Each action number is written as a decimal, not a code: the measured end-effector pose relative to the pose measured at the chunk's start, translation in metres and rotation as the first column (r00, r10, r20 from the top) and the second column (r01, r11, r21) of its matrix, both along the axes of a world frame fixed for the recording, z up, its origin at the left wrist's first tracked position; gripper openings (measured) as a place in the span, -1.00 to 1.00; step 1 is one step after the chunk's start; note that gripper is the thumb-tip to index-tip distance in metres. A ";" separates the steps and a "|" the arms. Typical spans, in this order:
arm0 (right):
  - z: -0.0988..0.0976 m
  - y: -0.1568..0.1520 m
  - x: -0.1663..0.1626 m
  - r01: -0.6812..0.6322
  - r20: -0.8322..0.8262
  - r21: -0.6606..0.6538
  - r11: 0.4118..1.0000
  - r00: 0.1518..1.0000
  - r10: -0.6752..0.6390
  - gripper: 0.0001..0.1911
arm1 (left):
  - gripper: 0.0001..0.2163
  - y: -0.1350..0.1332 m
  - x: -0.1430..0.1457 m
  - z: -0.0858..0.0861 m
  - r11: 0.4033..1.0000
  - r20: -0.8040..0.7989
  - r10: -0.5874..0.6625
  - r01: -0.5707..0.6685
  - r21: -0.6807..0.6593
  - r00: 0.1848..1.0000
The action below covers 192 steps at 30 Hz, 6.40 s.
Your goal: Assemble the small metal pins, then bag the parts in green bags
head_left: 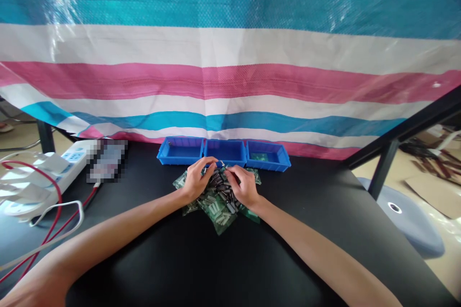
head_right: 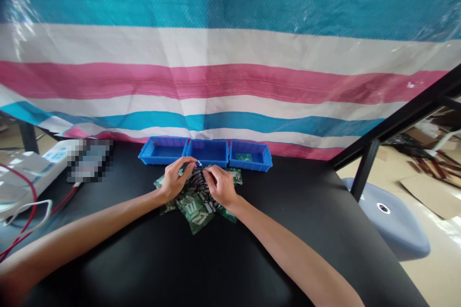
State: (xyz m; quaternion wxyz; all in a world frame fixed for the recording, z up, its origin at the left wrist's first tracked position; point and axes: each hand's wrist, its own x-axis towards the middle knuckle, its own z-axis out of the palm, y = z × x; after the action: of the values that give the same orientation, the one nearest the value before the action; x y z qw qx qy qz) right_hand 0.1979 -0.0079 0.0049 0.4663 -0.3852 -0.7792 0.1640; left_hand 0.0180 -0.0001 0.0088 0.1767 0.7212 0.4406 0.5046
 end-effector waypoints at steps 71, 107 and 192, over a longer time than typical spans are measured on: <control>-0.009 0.004 0.000 -0.030 0.084 0.041 0.999 0.996 0.027 -0.77 | -0.89 0.001 -0.004 -0.001 0.983 -0.015 -0.101 0.102 0.155 0.995; -0.002 0.000 -0.002 -0.068 0.109 0.033 0.997 0.992 0.064 -0.84 | -0.86 0.003 -0.007 -0.015 0.996 0.007 -0.018 0.018 0.089 1.000; 0.051 0.009 0.015 0.196 0.578 -0.101 0.975 0.809 -0.103 -0.87 | -0.71 -0.001 -0.003 -0.004 0.994 0.142 -0.103 0.098 0.042 0.984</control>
State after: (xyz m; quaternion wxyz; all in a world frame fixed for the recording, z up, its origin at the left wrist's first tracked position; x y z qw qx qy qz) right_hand 0.2133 0.0010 0.0557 0.1923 -0.5120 -0.8347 0.0647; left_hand 0.0154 -0.0014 0.0051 0.2207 0.7070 0.3810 0.5534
